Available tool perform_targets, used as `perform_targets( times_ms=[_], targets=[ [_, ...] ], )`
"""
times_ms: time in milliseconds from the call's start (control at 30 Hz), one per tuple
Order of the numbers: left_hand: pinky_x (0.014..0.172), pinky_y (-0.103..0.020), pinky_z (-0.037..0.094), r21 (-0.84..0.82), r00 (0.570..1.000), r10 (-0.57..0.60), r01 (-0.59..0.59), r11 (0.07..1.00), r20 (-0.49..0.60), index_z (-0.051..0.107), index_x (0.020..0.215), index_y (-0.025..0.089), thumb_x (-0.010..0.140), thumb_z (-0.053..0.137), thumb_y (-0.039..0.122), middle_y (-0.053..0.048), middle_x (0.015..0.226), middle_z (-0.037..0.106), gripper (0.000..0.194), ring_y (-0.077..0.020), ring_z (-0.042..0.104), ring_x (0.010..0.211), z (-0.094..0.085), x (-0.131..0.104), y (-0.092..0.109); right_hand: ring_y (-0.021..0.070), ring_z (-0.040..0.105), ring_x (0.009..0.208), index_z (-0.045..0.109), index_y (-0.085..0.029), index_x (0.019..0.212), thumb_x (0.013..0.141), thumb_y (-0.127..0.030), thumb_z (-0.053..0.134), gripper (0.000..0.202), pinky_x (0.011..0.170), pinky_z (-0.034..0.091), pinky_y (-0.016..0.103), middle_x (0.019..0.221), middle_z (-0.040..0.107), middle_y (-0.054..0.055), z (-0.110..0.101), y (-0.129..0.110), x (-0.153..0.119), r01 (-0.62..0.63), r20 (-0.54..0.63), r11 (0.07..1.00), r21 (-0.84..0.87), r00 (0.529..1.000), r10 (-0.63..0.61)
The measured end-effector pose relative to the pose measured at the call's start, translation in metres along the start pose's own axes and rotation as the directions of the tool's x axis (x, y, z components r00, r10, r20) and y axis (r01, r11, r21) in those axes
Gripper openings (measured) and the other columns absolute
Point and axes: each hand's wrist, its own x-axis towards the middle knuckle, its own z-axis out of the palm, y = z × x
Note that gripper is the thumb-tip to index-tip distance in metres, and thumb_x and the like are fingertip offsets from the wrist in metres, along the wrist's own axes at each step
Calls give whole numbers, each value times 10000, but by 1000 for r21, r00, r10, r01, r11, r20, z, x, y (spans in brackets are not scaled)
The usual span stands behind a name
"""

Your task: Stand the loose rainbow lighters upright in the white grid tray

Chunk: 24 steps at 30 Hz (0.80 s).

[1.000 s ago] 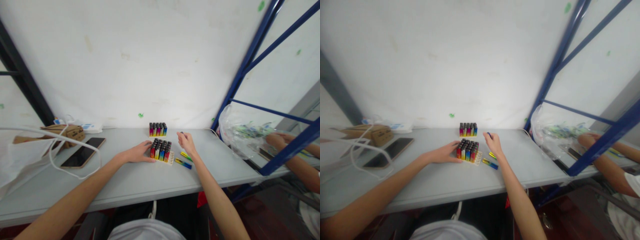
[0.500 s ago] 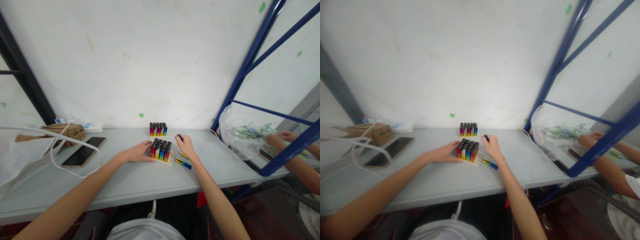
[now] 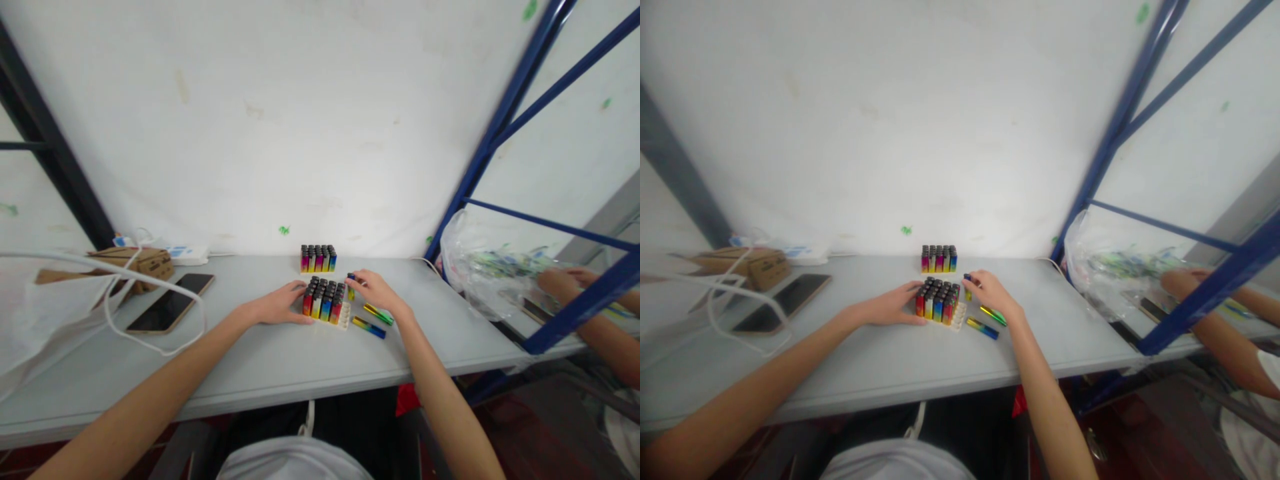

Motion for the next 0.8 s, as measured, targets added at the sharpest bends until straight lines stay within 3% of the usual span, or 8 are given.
perform_targets(
  times_ms=[133,300,433,700,800],
  targets=[
    [1320,-469,377,3,1000,-6,6,1000,9,583,1561,195,876,773,781,-169,1655,530,921,-405,490,1550,0,1,0,204,649,648,607,-229,725,1061,-584,553,491,702,481,319,662,711,26,-16,-4,-5,-62,125,998,17,990,60],
    [1315,-476,381,1,1000,12,-12,1000,-1,586,1554,189,878,770,781,-174,1655,535,917,-408,499,1542,0,1,0,258,751,746,728,-212,804,979,-735,623,561,780,581,374,799,821,63,-25,-5,-12,-92,232,964,251,972,33],
    [1308,-463,389,10,1000,17,-17,1000,-5,597,1545,192,878,758,793,-170,1642,548,913,-404,502,1539,1,1,0,267,755,756,754,-196,799,906,-786,674,605,780,600,379,793,827,58,-20,-2,-13,-140,312,943,303,949,40],
    [1310,-457,389,18,1000,-4,4,1000,-3,581,1563,199,871,761,804,-167,1652,536,937,-407,501,1540,0,0,0,265,735,751,797,-196,791,942,-477,717,329,714,543,340,811,836,63,-11,-14,-9,-43,219,995,85,975,23],
    [1321,-451,369,39,1000,-4,4,999,9,561,1580,201,892,744,804,-166,1674,512,933,-388,494,1549,-1,-1,1,279,769,791,826,-195,855,875,-359,785,171,741,559,342,855,849,77,-19,-13,-11,-96,289,995,20,953,86]
  ],
)
